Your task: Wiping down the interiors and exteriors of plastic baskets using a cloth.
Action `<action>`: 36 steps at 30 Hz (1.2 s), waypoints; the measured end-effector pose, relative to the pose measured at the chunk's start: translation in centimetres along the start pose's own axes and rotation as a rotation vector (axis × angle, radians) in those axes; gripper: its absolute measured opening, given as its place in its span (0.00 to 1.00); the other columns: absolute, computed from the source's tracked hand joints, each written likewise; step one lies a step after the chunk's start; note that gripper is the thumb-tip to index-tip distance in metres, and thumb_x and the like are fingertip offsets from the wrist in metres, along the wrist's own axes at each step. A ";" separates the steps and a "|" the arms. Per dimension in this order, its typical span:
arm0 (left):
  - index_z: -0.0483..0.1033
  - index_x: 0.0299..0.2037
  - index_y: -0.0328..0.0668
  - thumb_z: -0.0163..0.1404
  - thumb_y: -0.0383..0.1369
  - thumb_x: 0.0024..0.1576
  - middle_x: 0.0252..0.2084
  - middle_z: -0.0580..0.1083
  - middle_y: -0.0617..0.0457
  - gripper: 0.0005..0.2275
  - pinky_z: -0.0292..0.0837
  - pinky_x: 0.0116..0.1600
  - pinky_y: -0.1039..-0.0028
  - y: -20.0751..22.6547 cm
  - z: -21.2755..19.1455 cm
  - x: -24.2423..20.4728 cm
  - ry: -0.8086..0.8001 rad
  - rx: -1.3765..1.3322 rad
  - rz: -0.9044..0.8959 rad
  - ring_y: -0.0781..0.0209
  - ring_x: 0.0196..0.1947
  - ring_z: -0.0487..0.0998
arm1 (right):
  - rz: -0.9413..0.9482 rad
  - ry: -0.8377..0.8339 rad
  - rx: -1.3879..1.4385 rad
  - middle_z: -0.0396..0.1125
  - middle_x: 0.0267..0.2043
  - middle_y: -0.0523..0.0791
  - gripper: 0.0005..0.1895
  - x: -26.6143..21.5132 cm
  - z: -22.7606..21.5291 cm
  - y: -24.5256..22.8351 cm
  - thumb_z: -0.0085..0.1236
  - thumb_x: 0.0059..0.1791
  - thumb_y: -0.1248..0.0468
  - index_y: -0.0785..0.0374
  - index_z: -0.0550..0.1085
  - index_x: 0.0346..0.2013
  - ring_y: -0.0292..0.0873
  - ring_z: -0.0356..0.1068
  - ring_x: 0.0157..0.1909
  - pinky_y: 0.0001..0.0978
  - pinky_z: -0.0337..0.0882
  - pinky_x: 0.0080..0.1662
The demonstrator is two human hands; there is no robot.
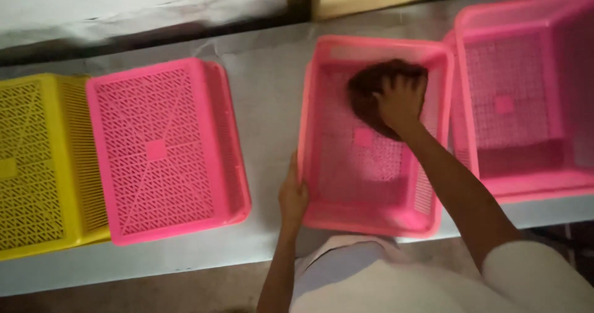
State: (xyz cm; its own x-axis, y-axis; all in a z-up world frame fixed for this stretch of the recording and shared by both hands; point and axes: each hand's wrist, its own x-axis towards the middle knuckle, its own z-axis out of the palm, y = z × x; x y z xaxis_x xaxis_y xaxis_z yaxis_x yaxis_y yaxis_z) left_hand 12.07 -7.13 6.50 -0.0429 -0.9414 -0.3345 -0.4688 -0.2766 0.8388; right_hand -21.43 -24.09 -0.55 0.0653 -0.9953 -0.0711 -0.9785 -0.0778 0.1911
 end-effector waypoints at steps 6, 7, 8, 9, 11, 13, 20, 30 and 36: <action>0.50 0.78 0.48 0.42 0.22 0.58 0.77 0.53 0.39 0.34 0.55 0.72 0.47 0.3 0.3 0.8 0.064 -0.014 0.137 0.35 0.73 0.56 | 0.045 -0.300 -0.056 0.67 0.60 0.61 0.39 -14.2 -0.9 -2.4 0.33 0.57 0.36 0.64 0.67 0.68 0.62 0.70 0.59 0.65 0.55 0.65; 0.47 0.79 0.51 0.42 0.20 0.56 0.78 0.52 0.38 0.37 0.57 0.72 0.47 0.3 0.4 0.8 0.068 -0.049 0.098 0.34 0.72 0.59 | 0.047 -0.410 0.024 0.67 0.55 0.58 0.31 -16.8 -2.9 -4.1 0.35 0.56 0.44 0.61 0.67 0.64 0.63 0.73 0.50 0.63 0.64 0.52; 0.45 0.79 0.53 0.42 0.19 0.55 0.78 0.51 0.38 0.39 0.58 0.72 0.47 0.3 0.5 0.9 0.073 -0.084 0.059 0.34 0.71 0.62 | 0.050 -0.518 0.105 0.66 0.50 0.56 0.23 -19.4 -4.8 -6.0 0.36 0.56 0.52 0.59 0.68 0.59 0.63 0.76 0.40 0.60 0.73 0.38; 0.45 0.79 0.53 0.42 0.19 0.55 0.78 0.51 0.38 0.39 0.58 0.72 0.47 -1.5 1.1 1.3 0.066 -0.083 0.067 0.34 0.71 0.62 | 0.060 -0.515 0.107 0.66 0.50 0.56 0.23 -20.7 -4.0 -7.2 0.36 0.56 0.52 0.59 0.68 0.59 0.63 0.76 0.40 0.60 0.73 0.38; 0.56 0.76 0.40 0.41 0.20 0.53 0.75 0.57 0.35 0.34 0.56 0.73 0.50 -5.4 2.3 2.1 0.075 -0.174 0.159 0.34 0.72 0.58 | -0.149 -0.527 0.326 0.72 0.45 0.55 0.28 -23.3 -2.2 -9.9 0.48 0.53 0.50 0.57 0.65 0.65 0.60 0.78 0.39 0.60 0.74 0.38; 0.58 0.75 0.45 0.44 0.20 0.48 0.73 0.62 0.40 0.37 0.61 0.71 0.52 -2.3 1.4 0.7 -0.003 -0.321 0.065 0.38 0.69 0.64 | -0.163 -0.580 0.508 0.73 0.50 0.55 0.26 -22.0 -5.3 -10.5 0.47 0.54 0.50 0.58 0.66 0.64 0.62 0.77 0.44 0.60 0.74 0.43; 0.58 0.72 0.26 0.51 0.24 0.47 0.70 0.60 0.23 0.36 0.56 0.71 0.44 3.6 -6.1 -5.9 0.144 -0.439 0.069 0.27 0.70 0.59 | 0.080 -0.072 1.153 0.75 0.39 0.58 0.23 -19.7 -15.0 -7.6 0.54 0.53 0.46 0.53 0.74 0.57 0.67 0.74 0.46 0.60 0.70 0.52; 0.63 0.71 0.37 0.40 0.18 0.40 0.59 0.70 0.51 0.39 0.71 0.53 0.70 10.1 -14.3 -12.7 0.501 -0.265 0.063 0.56 0.55 0.70 | 0.051 0.516 0.452 0.67 0.60 0.61 0.26 -24.4 -7.9 0.5 0.51 0.57 0.48 0.65 0.73 0.62 0.63 0.67 0.59 0.59 0.63 0.57; 0.52 0.74 0.36 0.53 0.27 0.48 0.75 0.58 0.42 0.39 0.55 0.73 0.60 6.3 -1.2 -9.1 0.333 -0.252 0.088 0.52 0.74 0.58 | 0.485 0.229 1.734 0.72 0.54 0.47 0.41 -31.4 0.2 11.5 0.53 0.54 0.59 0.58 0.48 0.79 0.40 0.72 0.55 0.35 0.72 0.61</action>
State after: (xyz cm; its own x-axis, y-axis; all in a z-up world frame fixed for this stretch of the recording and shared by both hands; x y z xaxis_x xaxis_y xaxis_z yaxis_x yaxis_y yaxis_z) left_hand 10.57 -0.52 15.30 0.2333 -0.9630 -0.1348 -0.2444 -0.1922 0.9504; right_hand -34.79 6.29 3.66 -0.3800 -0.9082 -0.1753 0.0202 0.1813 -0.9832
